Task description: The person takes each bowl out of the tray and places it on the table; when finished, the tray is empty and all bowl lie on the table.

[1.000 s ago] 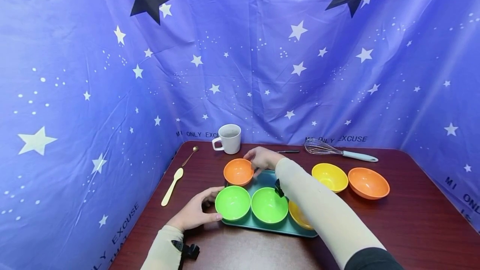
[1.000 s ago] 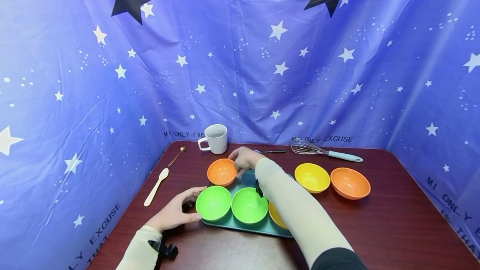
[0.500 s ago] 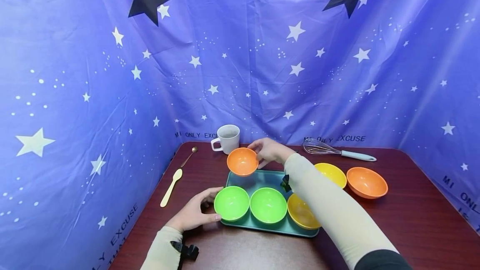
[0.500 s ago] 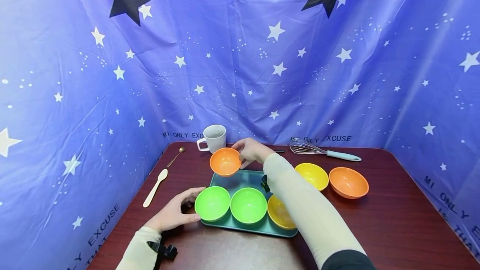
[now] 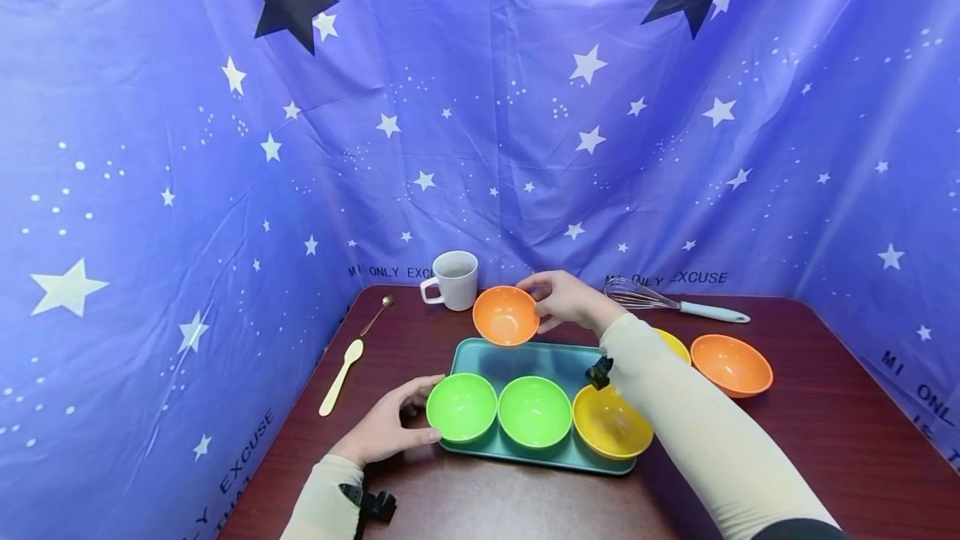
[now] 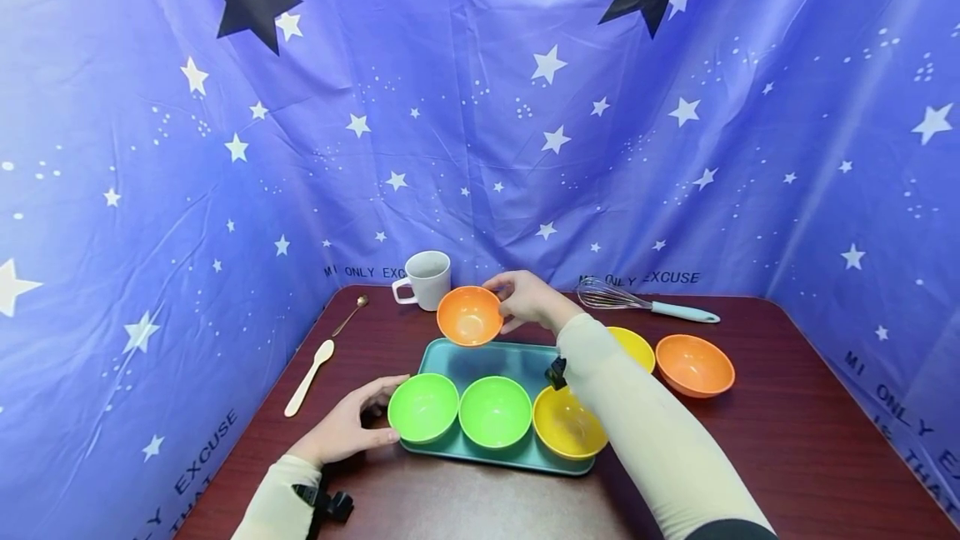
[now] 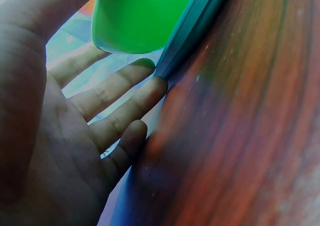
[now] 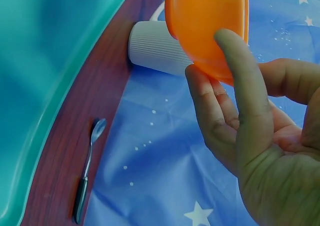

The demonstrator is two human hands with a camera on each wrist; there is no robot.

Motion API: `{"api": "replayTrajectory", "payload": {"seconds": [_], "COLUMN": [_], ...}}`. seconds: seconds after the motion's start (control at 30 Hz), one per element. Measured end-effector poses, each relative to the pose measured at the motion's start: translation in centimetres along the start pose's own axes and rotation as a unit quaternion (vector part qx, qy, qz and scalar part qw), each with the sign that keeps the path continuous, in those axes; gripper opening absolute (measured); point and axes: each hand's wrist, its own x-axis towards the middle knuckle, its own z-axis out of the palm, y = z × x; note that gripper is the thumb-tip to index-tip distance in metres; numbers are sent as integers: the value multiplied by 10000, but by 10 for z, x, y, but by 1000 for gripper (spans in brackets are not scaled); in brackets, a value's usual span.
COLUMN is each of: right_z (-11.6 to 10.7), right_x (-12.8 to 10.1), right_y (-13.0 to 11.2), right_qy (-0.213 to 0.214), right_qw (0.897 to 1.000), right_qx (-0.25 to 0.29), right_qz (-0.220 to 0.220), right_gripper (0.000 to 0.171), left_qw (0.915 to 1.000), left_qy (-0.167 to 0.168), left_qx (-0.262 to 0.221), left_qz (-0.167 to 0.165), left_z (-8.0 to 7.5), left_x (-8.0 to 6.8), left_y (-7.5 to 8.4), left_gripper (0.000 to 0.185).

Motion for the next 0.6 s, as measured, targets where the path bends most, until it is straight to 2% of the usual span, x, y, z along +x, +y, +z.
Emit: {"api": "replayTrajectory", "payload": {"seconds": [0.6], "right_z": [-30], "right_x": [-49], "right_y": [12], "right_qy": [556], "right_qw": [9977], "right_qx": [-174], "right_qz": [-339], "right_gripper": [57], "left_qw": [9999], "left_qy": [-12], "left_qx": [11], "left_qz": [133], "left_z": [0], "left_x": [-1], "left_y": [-2], "left_gripper": [76]}}
